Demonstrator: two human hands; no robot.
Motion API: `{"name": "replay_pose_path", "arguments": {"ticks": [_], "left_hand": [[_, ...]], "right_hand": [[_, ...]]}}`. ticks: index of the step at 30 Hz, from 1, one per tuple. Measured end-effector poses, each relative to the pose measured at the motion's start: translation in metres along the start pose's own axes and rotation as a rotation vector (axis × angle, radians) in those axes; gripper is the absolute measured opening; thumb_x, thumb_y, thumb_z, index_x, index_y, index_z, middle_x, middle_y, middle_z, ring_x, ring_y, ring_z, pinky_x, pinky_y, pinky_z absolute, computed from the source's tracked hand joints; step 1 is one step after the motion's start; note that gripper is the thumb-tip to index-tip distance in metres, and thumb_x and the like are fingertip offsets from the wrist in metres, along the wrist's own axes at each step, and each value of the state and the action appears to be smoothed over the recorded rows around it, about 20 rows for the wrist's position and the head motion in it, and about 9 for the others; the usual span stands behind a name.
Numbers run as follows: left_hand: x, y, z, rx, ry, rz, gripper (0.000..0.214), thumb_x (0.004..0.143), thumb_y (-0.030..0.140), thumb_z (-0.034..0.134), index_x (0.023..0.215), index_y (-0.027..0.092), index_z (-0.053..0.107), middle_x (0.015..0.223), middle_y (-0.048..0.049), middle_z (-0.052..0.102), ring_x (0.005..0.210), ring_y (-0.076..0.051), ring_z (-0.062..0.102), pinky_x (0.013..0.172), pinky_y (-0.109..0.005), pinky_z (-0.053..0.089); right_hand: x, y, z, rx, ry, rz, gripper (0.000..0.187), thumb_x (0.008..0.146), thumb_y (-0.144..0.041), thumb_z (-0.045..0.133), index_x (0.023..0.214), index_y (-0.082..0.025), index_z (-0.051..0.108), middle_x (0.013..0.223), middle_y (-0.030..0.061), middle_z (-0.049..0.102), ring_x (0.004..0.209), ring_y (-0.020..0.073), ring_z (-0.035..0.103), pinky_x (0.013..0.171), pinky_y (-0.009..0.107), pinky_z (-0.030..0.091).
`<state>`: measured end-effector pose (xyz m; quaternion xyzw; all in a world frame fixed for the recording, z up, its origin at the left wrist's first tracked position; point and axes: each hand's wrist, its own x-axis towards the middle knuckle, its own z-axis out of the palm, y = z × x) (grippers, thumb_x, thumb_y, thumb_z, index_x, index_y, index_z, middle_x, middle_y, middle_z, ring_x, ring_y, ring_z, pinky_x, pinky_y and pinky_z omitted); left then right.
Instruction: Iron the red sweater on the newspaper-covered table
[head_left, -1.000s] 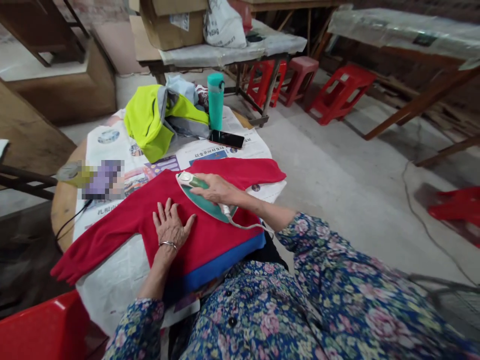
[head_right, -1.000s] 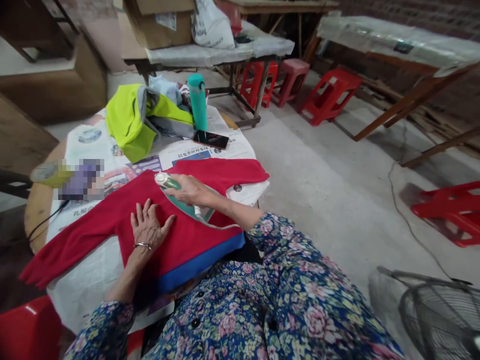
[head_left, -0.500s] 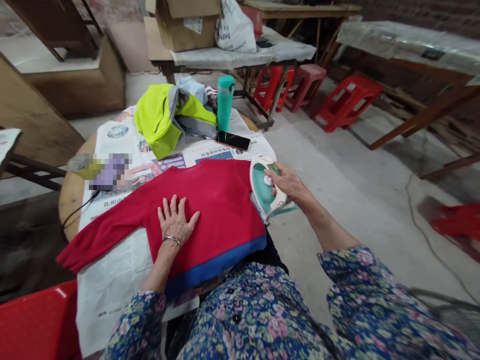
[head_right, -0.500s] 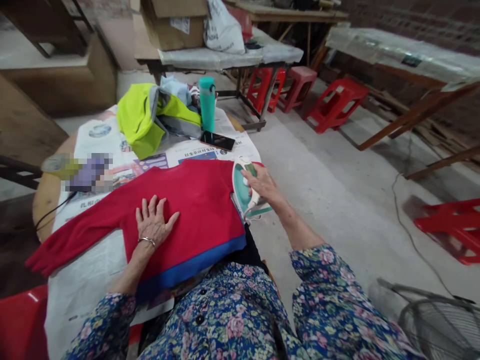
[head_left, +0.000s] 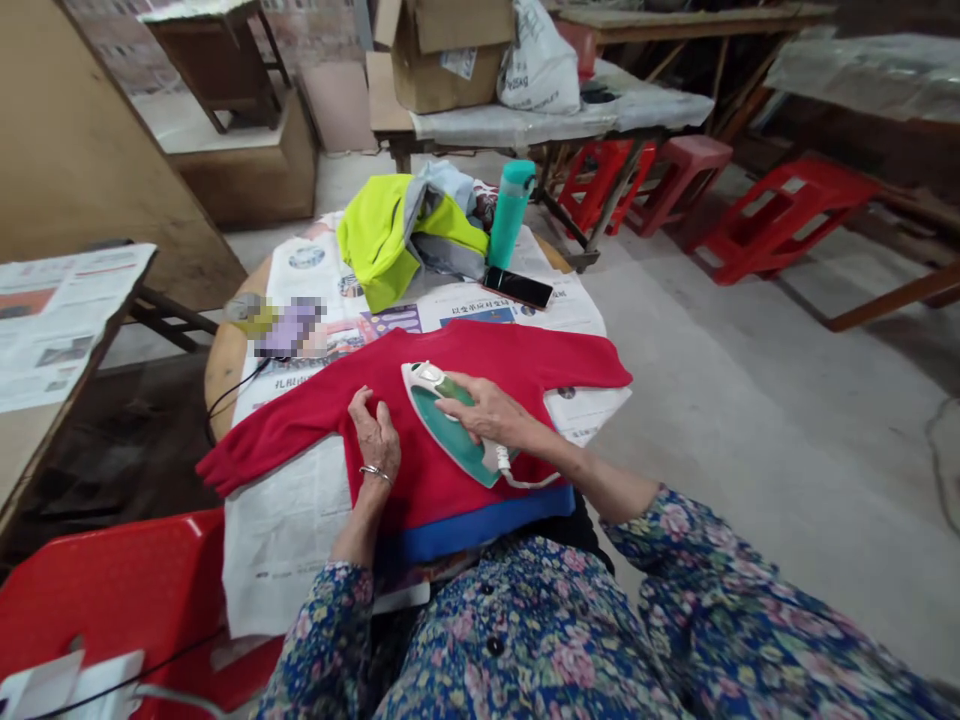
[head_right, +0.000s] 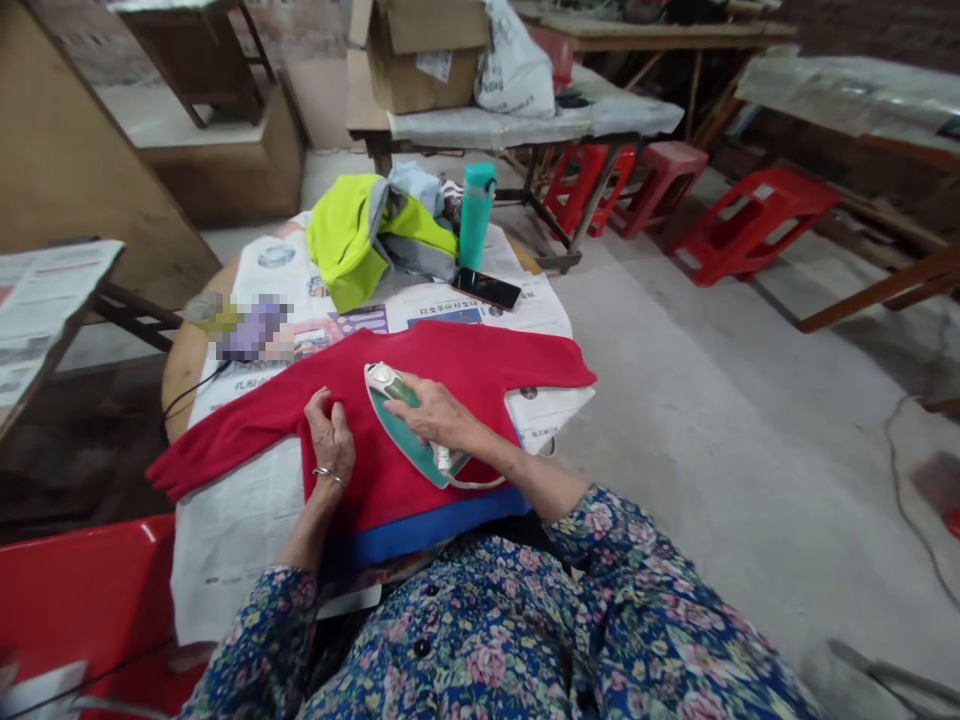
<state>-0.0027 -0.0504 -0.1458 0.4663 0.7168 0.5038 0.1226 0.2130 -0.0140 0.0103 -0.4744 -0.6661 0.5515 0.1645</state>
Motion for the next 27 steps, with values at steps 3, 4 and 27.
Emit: {"name": "replay_pose_path", "arguments": {"ticks": [3,4,27], "left_hand": [[-0.002,-0.001,0.001,-0.026,0.016,-0.01,0.043,0.107,0.041,0.046,0.144,0.022,0.054,0.151,-0.0191,0.062,0.151,-0.032,0.054,0.135,-0.051,0.035],[-0.003,-0.001,0.002,-0.025,0.01,-0.006,0.042,0.107,0.041,0.047,0.143,0.022,0.055,0.15,-0.0191,0.062,0.151,-0.032,0.054,0.135,-0.051,0.036],[-0.004,0.004,-0.007,-0.211,0.068,-0.201,0.051,0.117,0.048,0.022,0.14,0.019,0.057,0.15,-0.0209,0.065,0.146,-0.031,0.061,0.129,-0.054,0.045]], "right_hand": [[0.031,-0.008,0.012,-0.027,0.015,-0.028,0.047,0.108,-0.031,0.063,0.152,-0.018,0.064,0.064,-0.0079,0.057,0.047,0.0123,0.057,0.052,0.023,0.049],[0.042,-0.011,0.013,-0.035,0.029,-0.038,0.041,0.108,-0.031,0.063,0.146,-0.017,0.066,0.066,-0.0075,0.058,0.048,0.012,0.057,0.052,0.023,0.049],[-0.022,0.01,0.064,0.122,-0.155,-0.028,0.043,0.107,-0.035,0.065,0.147,-0.022,0.06,0.069,-0.0074,0.06,0.048,0.0134,0.057,0.051,0.026,0.05]]}}
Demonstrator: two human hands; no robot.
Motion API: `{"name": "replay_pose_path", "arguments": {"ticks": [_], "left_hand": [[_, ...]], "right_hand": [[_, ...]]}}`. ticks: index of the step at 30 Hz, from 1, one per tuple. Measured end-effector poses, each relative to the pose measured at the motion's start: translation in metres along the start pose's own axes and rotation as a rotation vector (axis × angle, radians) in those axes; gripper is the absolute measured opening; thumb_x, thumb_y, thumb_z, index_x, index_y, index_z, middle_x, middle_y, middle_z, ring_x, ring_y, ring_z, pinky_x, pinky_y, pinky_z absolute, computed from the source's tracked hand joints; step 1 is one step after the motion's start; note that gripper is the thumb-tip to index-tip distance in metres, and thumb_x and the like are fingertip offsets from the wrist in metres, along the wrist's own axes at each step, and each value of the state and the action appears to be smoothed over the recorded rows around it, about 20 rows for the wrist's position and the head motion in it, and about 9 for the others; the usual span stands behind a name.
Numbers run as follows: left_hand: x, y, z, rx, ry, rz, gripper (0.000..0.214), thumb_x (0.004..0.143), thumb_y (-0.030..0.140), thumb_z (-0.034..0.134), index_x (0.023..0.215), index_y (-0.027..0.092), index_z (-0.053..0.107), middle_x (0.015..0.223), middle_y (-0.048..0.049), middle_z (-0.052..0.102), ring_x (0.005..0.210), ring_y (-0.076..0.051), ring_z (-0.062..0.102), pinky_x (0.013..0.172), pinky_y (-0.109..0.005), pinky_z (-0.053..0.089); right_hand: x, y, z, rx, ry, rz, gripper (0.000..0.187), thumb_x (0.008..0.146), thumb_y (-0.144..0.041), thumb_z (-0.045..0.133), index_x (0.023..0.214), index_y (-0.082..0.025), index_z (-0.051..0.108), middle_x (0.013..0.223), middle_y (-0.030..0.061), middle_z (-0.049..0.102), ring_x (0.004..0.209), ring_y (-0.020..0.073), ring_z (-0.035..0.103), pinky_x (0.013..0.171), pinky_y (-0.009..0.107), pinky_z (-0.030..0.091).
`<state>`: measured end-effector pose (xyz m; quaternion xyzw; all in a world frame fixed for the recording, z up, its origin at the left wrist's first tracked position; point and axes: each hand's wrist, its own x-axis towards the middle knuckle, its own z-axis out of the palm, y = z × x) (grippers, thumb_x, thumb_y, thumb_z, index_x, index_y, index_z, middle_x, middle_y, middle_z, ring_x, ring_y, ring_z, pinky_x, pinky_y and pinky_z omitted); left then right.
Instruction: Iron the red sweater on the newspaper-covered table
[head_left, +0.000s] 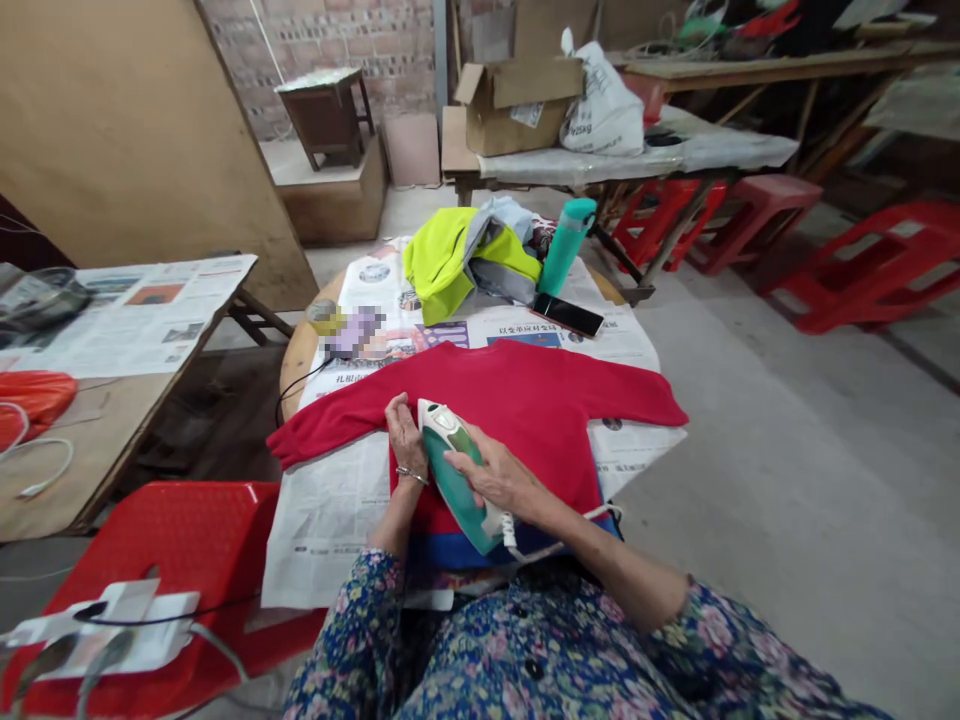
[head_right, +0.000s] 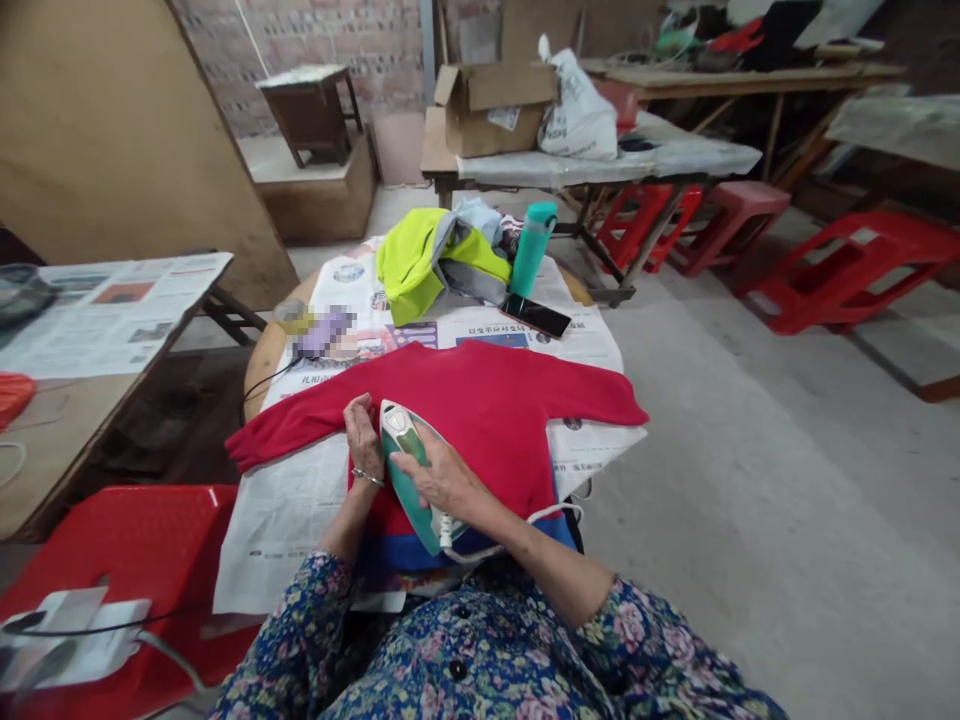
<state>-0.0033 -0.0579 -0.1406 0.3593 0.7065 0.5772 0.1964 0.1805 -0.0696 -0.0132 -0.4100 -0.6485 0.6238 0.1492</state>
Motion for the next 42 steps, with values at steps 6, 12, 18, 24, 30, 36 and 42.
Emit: {"name": "replay_pose_path", "arguments": {"ticks": [6,12,18,24,30,36,42], "left_hand": [[-0.005,-0.012,0.008,-0.039,0.105,0.003,0.057,0.116,0.058,0.023,0.142,0.02,0.058,0.148,-0.0179,0.067,0.148,-0.028,0.061,0.125,-0.045,0.05],[-0.005,-0.012,0.015,-0.105,0.218,0.011,0.044,0.116,0.049,0.028,0.131,0.024,0.06,0.138,-0.0136,0.071,0.137,-0.023,0.066,0.12,-0.04,0.052],[0.005,-0.003,0.017,-0.229,0.284,-0.047,0.035,0.113,0.052,0.045,0.123,0.024,0.063,0.133,-0.0109,0.071,0.134,-0.022,0.067,0.118,-0.036,0.051],[0.019,0.007,0.007,-0.168,0.3,-0.162,0.035,0.113,0.031,0.031,0.131,0.023,0.059,0.142,-0.0188,0.067,0.136,-0.023,0.067,0.109,-0.039,0.059],[0.054,0.021,-0.022,0.03,0.071,-0.245,0.025,0.1,0.028,0.051,0.118,0.024,0.068,0.116,-0.0078,0.073,0.11,-0.021,0.074,0.092,-0.034,0.065],[0.087,0.035,-0.049,0.301,-0.211,-0.187,0.03,0.066,0.009,0.083,0.093,0.022,0.075,0.119,-0.0045,0.066,0.108,-0.022,0.072,0.104,-0.036,0.062],[0.103,0.041,-0.049,0.662,-0.429,-0.102,0.036,0.071,0.009,0.086,0.104,0.021,0.075,0.13,-0.0082,0.056,0.106,-0.024,0.069,0.082,-0.037,0.068]], "right_hand": [[0.036,-0.022,-0.012,-0.153,0.052,0.026,0.04,0.108,-0.032,0.063,0.145,-0.018,0.061,0.058,-0.0101,0.054,0.047,0.014,0.057,0.05,0.024,0.047],[0.116,-0.049,-0.018,-0.222,0.12,-0.056,0.014,0.111,-0.03,0.06,0.12,-0.019,0.063,0.062,-0.0082,0.056,0.045,0.0134,0.056,0.047,0.024,0.046],[0.14,-0.058,-0.02,-0.144,0.108,-0.128,0.012,0.111,-0.029,0.062,0.12,-0.022,0.06,0.065,-0.0082,0.054,0.045,0.0126,0.056,0.046,0.022,0.045],[0.075,-0.035,-0.03,-0.196,-0.068,-0.054,0.012,0.11,-0.032,0.063,0.108,-0.021,0.061,0.071,-0.0056,0.057,0.046,0.0115,0.054,0.045,0.024,0.047],[-0.007,-0.009,-0.053,-0.194,-0.376,-0.018,0.043,0.105,-0.037,0.069,0.145,-0.022,0.064,0.069,-0.0104,0.048,0.048,0.0082,0.047,0.044,0.019,0.045],[-0.025,-0.008,-0.067,-0.28,-0.579,0.003,0.054,0.098,-0.039,0.078,0.148,-0.023,0.071,0.073,-0.0079,0.056,0.054,0.0078,0.047,0.047,0.018,0.042],[0.005,-0.014,-0.056,-0.282,-0.605,-0.102,0.049,0.098,-0.037,0.078,0.144,-0.02,0.075,0.068,-0.0088,0.052,0.055,0.009,0.049,0.049,0.02,0.042]]}}
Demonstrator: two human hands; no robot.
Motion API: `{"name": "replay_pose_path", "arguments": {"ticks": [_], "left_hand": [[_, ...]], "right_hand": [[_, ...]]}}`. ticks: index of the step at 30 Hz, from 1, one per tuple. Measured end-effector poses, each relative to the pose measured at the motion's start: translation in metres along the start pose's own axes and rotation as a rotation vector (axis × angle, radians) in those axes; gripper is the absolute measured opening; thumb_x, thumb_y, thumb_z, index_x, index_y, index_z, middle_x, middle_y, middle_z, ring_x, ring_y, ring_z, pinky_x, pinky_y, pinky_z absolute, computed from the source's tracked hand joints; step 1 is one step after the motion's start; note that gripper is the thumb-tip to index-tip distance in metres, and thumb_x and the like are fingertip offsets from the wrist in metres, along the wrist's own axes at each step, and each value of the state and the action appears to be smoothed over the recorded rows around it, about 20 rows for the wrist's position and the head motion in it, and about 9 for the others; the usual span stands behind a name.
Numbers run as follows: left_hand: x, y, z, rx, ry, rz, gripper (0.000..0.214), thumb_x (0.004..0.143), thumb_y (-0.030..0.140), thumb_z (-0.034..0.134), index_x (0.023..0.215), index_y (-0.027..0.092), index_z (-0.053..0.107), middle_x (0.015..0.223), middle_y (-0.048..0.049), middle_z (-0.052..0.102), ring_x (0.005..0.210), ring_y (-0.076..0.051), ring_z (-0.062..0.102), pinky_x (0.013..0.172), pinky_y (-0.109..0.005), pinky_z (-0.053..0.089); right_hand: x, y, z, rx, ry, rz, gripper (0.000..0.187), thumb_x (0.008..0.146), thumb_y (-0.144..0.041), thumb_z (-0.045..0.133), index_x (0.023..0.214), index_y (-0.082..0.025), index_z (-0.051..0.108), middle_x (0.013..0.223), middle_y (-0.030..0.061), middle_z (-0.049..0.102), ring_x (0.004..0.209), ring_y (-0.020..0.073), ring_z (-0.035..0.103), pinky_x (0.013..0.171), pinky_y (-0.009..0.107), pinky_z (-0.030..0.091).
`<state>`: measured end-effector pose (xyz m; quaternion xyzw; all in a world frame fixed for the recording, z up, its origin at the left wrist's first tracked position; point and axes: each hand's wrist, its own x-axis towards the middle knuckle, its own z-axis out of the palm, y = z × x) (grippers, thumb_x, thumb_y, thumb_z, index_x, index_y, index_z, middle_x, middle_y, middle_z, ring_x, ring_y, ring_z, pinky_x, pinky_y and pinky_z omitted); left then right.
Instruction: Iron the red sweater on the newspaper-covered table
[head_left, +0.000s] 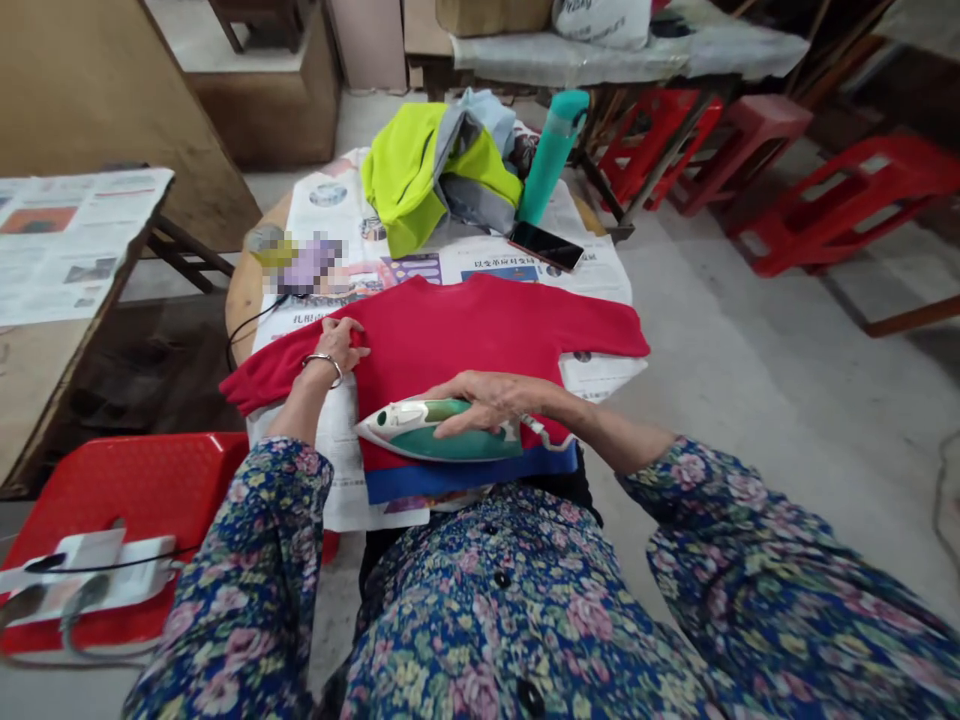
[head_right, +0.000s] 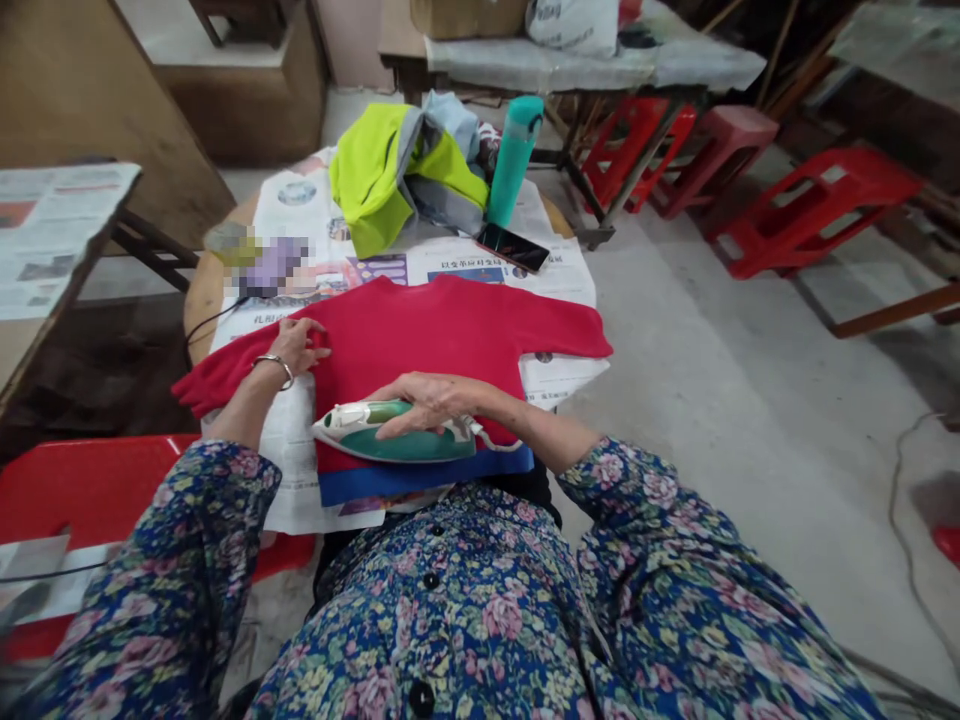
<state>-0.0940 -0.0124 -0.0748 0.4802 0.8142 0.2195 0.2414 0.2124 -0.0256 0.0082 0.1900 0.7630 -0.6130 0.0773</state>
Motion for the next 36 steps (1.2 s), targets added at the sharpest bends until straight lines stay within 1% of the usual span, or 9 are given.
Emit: {"name": "replay_pose_path", "arguments": {"ticks": [6,12,15,20,22,24,27,32,36], "left_hand": [[-0.001,0.007,-0.004,0.051,-0.02,-0.012,0.038,0.076,0.01,0.084,0.11,0.022,0.073,0.132,-0.0082,0.053,0.097,-0.02,0.067,0.066,-0.03,0.065],[0.0,0.004,-0.005,0.086,0.0,0.011,0.041,0.073,0.014,0.087,0.11,0.021,0.072,0.133,-0.0089,0.052,0.099,-0.02,0.067,0.073,-0.033,0.067],[0.005,-0.002,-0.008,0.132,0.014,0.055,0.04,0.075,0.018,0.085,0.113,0.022,0.073,0.131,-0.0091,0.055,0.104,-0.024,0.071,0.088,-0.041,0.069],[-0.015,0.003,0.006,0.22,0.089,0.093,0.049,0.082,0.015,0.071,0.13,0.021,0.073,0.144,-0.0196,0.06,0.133,-0.042,0.065,0.117,-0.063,0.055],[-0.037,0.012,0.025,0.271,0.193,0.094,0.057,0.087,0.015,0.062,0.143,0.02,0.069,0.158,-0.0244,0.057,0.148,-0.048,0.055,0.12,-0.07,0.047],[-0.058,0.022,0.045,0.294,0.285,0.137,0.061,0.094,0.019,0.055,0.154,0.022,0.065,0.171,-0.023,0.05,0.162,-0.048,0.041,0.127,-0.076,0.035],[-0.076,0.032,0.068,0.308,0.255,0.203,0.063,0.102,0.028,0.048,0.164,0.022,0.057,0.178,-0.0204,0.046,0.171,-0.044,0.028,0.134,-0.082,0.014],[-0.071,0.03,0.073,0.351,0.19,0.186,0.067,0.108,0.042,0.043,0.169,0.016,0.051,0.181,-0.0242,0.038,0.173,-0.044,0.023,0.135,-0.08,0.007],[-0.07,0.028,0.071,0.359,0.191,0.179,0.069,0.109,0.044,0.041,0.17,0.015,0.05,0.182,-0.024,0.036,0.173,-0.044,0.023,0.136,-0.079,0.007]], "right_hand": [[0.024,-0.004,0.006,-0.05,-0.083,-0.092,0.052,0.1,-0.036,0.078,0.15,-0.023,0.073,0.066,-0.0091,0.057,0.056,0.0093,0.05,0.053,0.02,0.041],[-0.021,0.013,0.008,-0.136,-0.142,-0.097,0.056,0.093,-0.034,0.085,0.148,-0.026,0.077,0.108,0.0012,0.085,0.081,0.0141,0.067,0.066,0.021,0.048],[-0.06,0.025,0.004,-0.129,-0.03,-0.033,0.058,0.092,-0.035,0.085,0.149,-0.027,0.077,0.112,0.0023,0.085,0.085,0.0148,0.068,0.067,0.02,0.049],[-0.099,0.035,0.0,0.032,0.365,0.219,0.065,0.099,-0.043,0.076,0.16,-0.026,0.065,0.077,-0.0036,0.067,0.053,0.0101,0.052,0.047,0.02,0.045],[-0.093,0.031,0.0,0.075,0.508,0.214,0.066,0.099,-0.041,0.075,0.162,-0.025,0.061,0.067,-0.007,0.057,0.047,0.0103,0.049,0.043,0.021,0.043],[-0.076,0.023,-0.001,0.101,0.603,0.176,0.058,0.102,-0.037,0.071,0.158,-0.023,0.062,0.063,-0.0081,0.053,0.046,0.011,0.05,0.043,0.021,0.042],[-0.039,0.006,-0.007,0.132,0.704,0.152,0.032,0.109,-0.032,0.06,0.138,-0.021,0.068,0.065,-0.0066,0.052,0.047,0.0111,0.052,0.044,0.021,0.044],[0.017,-0.019,-0.033,0.037,0.705,0.166,0.023,0.114,-0.041,0.055,0.119,-0.021,0.066,0.076,-0.0019,0.06,0.053,0.0115,0.057,0.049,0.022,0.045],[0.031,-0.018,-0.057,-0.042,0.752,0.167,0.03,0.114,-0.048,0.052,0.122,-0.021,0.065,0.08,0.0009,0.063,0.059,0.0134,0.061,0.051,0.022,0.047]]}}
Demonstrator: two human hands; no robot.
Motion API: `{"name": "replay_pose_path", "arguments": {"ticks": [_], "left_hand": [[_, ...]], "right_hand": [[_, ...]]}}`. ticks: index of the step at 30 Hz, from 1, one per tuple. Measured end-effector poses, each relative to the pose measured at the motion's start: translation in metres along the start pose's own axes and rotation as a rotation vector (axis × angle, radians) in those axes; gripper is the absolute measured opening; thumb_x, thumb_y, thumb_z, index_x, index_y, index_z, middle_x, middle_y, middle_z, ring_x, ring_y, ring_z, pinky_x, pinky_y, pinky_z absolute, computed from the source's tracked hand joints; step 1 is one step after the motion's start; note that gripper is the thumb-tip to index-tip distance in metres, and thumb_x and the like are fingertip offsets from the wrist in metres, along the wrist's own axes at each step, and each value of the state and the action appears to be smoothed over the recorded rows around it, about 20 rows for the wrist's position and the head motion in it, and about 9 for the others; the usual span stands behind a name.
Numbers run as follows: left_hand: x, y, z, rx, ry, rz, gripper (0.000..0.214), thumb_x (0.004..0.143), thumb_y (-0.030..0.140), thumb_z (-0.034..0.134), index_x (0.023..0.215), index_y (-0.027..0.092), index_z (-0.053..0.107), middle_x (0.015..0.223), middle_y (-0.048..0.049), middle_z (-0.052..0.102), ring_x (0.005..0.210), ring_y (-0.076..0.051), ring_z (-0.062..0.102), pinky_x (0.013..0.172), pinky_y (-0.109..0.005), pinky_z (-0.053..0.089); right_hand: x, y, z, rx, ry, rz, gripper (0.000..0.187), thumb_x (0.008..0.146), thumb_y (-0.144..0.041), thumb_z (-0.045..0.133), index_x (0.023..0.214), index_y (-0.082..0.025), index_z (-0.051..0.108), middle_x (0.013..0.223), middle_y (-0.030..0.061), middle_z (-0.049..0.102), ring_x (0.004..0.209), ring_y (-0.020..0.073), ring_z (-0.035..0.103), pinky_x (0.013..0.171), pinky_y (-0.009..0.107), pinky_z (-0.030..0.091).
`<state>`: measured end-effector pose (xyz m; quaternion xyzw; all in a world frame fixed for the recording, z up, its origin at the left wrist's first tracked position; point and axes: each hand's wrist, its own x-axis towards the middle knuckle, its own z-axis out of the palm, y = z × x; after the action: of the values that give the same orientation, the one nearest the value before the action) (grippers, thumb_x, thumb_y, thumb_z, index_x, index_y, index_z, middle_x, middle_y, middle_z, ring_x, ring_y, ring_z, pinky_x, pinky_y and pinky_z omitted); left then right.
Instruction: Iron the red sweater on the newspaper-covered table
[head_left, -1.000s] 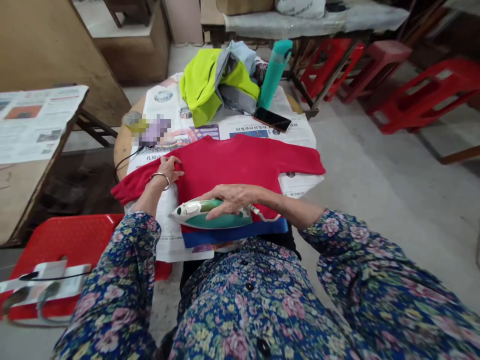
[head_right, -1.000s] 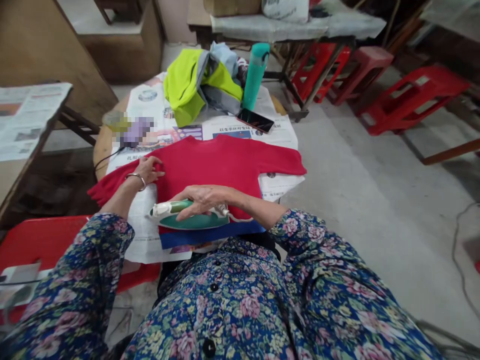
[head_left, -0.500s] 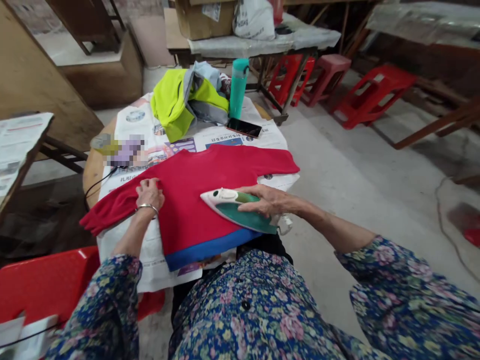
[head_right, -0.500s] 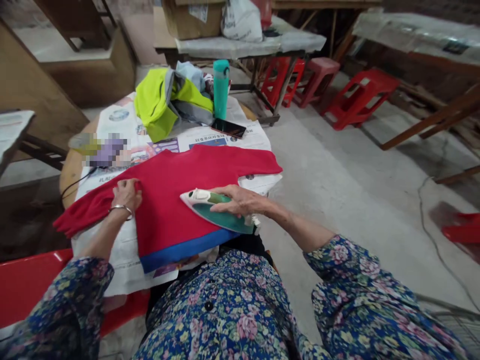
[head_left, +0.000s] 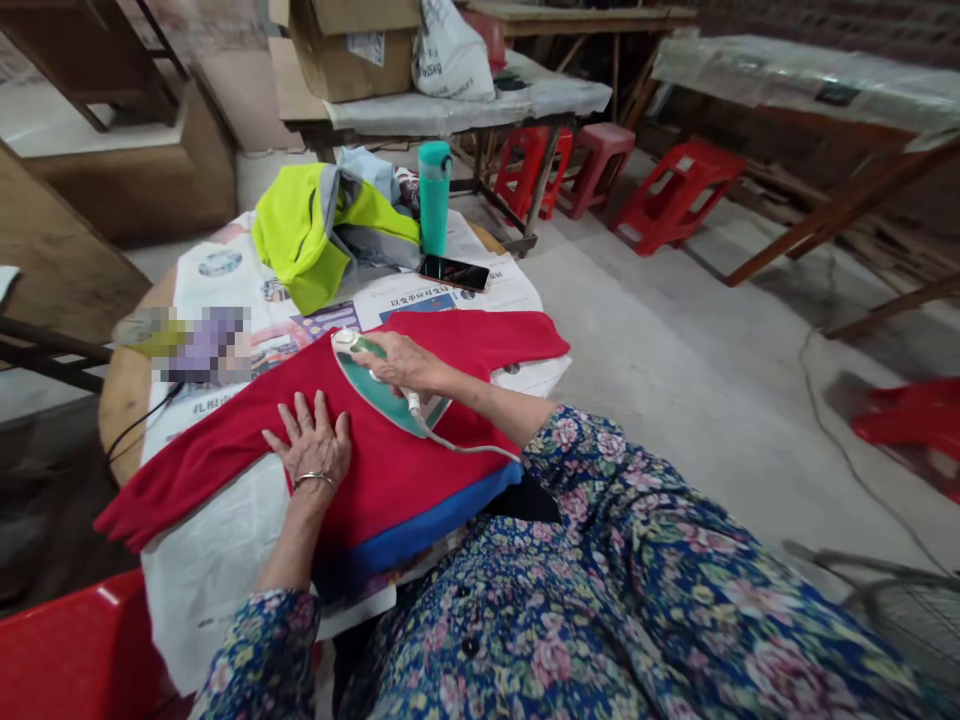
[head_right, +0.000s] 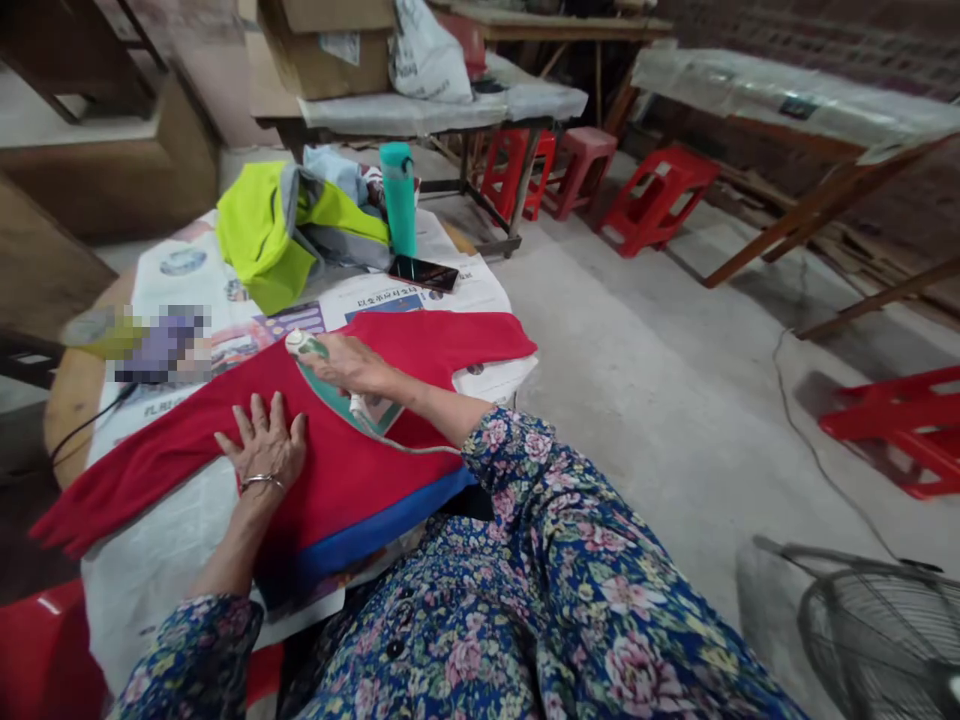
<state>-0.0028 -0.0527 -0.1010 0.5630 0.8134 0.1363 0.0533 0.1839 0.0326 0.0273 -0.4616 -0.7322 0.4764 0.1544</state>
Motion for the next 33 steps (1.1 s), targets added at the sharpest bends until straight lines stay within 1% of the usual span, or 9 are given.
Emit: {"name": "replay_pose_path", "arguments": {"ticks": [6,11,14,19,22,24,27,30,33], "left_hand": [[-0.004,0.006,-0.003,-0.011,-0.002,-0.002,0.069,0.109,0.044,0.039,0.17,0.013,0.05,0.183,-0.0235,0.032,0.174,-0.043,0.023,0.137,-0.077,0.006],[-0.004,0.007,-0.005,-0.037,0.009,0.014,0.07,0.108,0.045,0.041,0.17,0.013,0.049,0.182,-0.0249,0.034,0.174,-0.046,0.02,0.135,-0.08,0.003],[-0.004,0.004,-0.005,-0.068,0.029,0.035,0.07,0.108,0.047,0.042,0.172,0.017,0.046,0.182,-0.0231,0.037,0.174,-0.046,0.017,0.134,-0.083,0.002],[-0.001,0.001,-0.006,-0.088,0.026,0.053,0.073,0.108,0.05,0.039,0.173,0.017,0.045,0.183,-0.0229,0.034,0.175,-0.046,0.014,0.136,-0.079,0.001],[0.002,-0.001,-0.005,-0.068,0.022,0.039,0.073,0.108,0.051,0.04,0.173,0.017,0.046,0.183,-0.0223,0.036,0.175,-0.047,0.015,0.136,-0.078,0.0],[0.004,-0.003,-0.003,-0.07,0.037,0.035,0.072,0.108,0.052,0.041,0.173,0.022,0.047,0.182,-0.0201,0.038,0.175,-0.046,0.016,0.136,-0.079,0.001],[0.004,-0.004,0.0,-0.079,0.056,0.027,0.071,0.108,0.053,0.041,0.173,0.027,0.047,0.182,-0.0187,0.039,0.175,-0.044,0.017,0.137,-0.077,0.002],[0.004,-0.005,0.001,-0.081,0.048,0.039,0.073,0.107,0.054,0.04,0.173,0.024,0.046,0.182,-0.0218,0.038,0.175,-0.045,0.016,0.137,-0.078,0.002],[0.004,-0.006,0.0,-0.086,0.034,0.05,0.073,0.106,0.053,0.042,0.173,0.022,0.046,0.182,-0.0231,0.037,0.175,-0.047,0.014,0.135,-0.083,0.002]], "right_hand": [[-0.006,0.049,-0.051,0.16,0.277,0.109,0.023,0.113,-0.046,0.059,0.113,-0.023,0.06,0.081,0.0,0.056,0.06,0.0126,0.055,0.05,0.024,0.051],[-0.066,0.096,-0.086,0.24,0.385,0.204,0.023,0.11,-0.047,0.064,0.112,-0.024,0.061,0.076,-0.0015,0.054,0.049,0.0115,0.05,0.042,0.024,0.044],[-0.118,0.106,-0.083,0.237,0.377,0.197,0.03,0.108,-0.05,0.066,0.122,-0.024,0.066,0.074,-0.0016,0.055,0.047,0.0118,0.05,0.041,0.025,0.045],[-0.176,0.096,-0.044,0.191,0.203,0.098,0.05,0.107,-0.038,0.062,0.155,-0.023,0.061,0.071,-0.005,0.056,0.049,0.0114,0.053,0.048,0.024,0.047],[-0.183,0.092,-0.022,0.209,0.065,0.081,0.059,0.107,-0.039,0.063,0.163,-0.023,0.056,0.065,-0.0083,0.052,0.048,0.0109,0.051,0.048,0.023,0.045],[-0.18,0.095,-0.017,0.223,0.041,0.089,0.059,0.107,-0.04,0.062,0.164,-0.023,0.055,0.062,-0.0093,0.05,0.048,0.0111,0.05,0.048,0.022,0.044],[-0.174,0.108,-0.025,0.227,0.131,0.114,0.053,0.109,-0.042,0.06,0.158,-0.023,0.058,0.066,-0.008,0.051,0.048,0.0112,0.051,0.048,0.023,0.045],[-0.163,0.121,-0.047,0.171,0.267,0.118,0.042,0.11,-0.052,0.057,0.141,-0.025,0.064,0.07,-0.0043,0.052,0.052,0.0133,0.052,0.05,0.025,0.045],[-0.148,0.128,-0.066,0.11,0.366,0.126,0.047,0.109,-0.067,0.052,0.133,-0.028,0.062,0.076,-0.0001,0.054,0.058,0.0172,0.055,0.051,0.027,0.044]]}}
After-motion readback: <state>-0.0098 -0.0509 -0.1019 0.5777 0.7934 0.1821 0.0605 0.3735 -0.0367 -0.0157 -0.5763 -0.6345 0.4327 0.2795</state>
